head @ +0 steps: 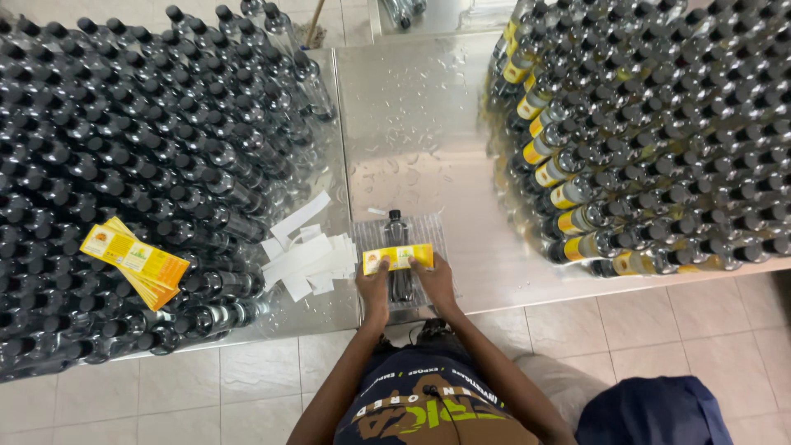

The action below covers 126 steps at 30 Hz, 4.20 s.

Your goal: The person applies yellow labels to clear plastic bottles filled with a dark liquid. They pick up a bottle, peel a label from a stack, wrap it around the bottle, smooth it down, and place the labeled bottle on a metal table among others.

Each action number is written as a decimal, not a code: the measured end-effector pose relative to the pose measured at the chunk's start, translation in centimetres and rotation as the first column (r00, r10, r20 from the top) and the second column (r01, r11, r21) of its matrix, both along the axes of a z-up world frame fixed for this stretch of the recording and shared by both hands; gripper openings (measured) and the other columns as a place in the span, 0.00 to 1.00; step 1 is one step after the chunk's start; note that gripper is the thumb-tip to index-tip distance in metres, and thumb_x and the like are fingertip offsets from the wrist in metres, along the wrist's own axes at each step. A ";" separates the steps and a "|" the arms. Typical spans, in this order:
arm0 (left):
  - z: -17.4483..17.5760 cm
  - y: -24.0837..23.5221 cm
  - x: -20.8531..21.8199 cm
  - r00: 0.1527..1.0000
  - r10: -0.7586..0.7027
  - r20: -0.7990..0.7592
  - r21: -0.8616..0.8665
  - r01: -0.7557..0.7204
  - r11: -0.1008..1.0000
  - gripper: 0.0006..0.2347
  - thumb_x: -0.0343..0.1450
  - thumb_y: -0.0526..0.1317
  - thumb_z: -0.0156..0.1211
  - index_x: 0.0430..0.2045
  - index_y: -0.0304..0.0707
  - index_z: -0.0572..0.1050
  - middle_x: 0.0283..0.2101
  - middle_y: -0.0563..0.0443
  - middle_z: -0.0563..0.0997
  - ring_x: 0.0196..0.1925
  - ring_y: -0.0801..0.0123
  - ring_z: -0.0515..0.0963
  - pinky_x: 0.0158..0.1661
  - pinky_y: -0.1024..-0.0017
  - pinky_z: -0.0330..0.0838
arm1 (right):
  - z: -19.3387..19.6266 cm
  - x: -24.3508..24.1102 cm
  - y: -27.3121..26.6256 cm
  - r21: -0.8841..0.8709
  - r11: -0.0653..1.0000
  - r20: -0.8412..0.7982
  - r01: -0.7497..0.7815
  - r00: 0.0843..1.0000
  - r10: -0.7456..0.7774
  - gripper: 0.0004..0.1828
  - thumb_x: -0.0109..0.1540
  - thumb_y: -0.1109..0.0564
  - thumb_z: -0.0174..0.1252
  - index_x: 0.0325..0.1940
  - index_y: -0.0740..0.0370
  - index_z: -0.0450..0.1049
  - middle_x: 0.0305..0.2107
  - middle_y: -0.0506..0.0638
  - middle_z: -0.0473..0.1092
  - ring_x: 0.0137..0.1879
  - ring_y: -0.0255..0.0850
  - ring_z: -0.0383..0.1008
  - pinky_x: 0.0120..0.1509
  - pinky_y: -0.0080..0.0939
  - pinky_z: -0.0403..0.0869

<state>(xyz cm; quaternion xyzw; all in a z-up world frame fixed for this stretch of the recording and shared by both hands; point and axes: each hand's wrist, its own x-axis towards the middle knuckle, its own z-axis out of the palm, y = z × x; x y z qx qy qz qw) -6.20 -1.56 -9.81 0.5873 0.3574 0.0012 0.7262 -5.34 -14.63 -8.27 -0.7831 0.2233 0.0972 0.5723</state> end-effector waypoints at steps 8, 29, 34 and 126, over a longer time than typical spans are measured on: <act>-1.3 -0.1 0.2 0.997 -0.045 -0.056 -0.011 0.045 0.999 0.22 0.71 0.51 0.79 0.51 0.36 0.79 0.48 0.44 0.81 0.53 0.61 0.79 0.61 0.48 0.67 | 0.4 0.0 0.8 0.060 0.996 -0.008 0.071 0.997 -0.071 0.30 0.65 0.39 0.73 0.54 0.67 0.80 0.44 0.63 0.81 0.54 0.53 0.83 0.60 0.58 0.78; -1.8 0.4 0.7 0.984 -0.131 -0.117 -0.003 0.132 0.991 0.23 0.74 0.52 0.75 0.56 0.36 0.76 0.57 0.39 0.79 0.66 0.51 0.77 0.68 0.39 0.61 | 0.7 0.3 1.8 -0.066 0.995 -0.018 0.073 0.997 -0.074 0.30 0.64 0.37 0.73 0.53 0.66 0.80 0.45 0.66 0.81 0.61 0.63 0.81 0.65 0.64 0.75; -1.5 0.3 0.6 0.982 -0.149 -0.115 -0.001 0.150 0.989 0.23 0.76 0.51 0.73 0.57 0.34 0.75 0.59 0.36 0.78 0.68 0.47 0.75 0.69 0.37 0.60 | 0.8 0.4 1.6 -0.079 0.995 -0.007 0.059 0.998 -0.060 0.31 0.65 0.36 0.72 0.53 0.67 0.80 0.46 0.67 0.80 0.61 0.65 0.80 0.64 0.65 0.75; 19.8 -0.4 10.8 0.823 -0.062 0.564 -0.335 0.297 0.894 0.18 0.78 0.52 0.63 0.53 0.36 0.77 0.43 0.40 0.86 0.41 0.61 0.87 0.43 0.64 0.85 | 20.2 6.8 -3.2 -0.129 0.982 0.669 -0.141 0.718 0.191 0.25 0.78 0.40 0.43 0.72 0.54 0.72 0.64 0.53 0.62 0.79 0.53 0.60 0.88 0.58 0.51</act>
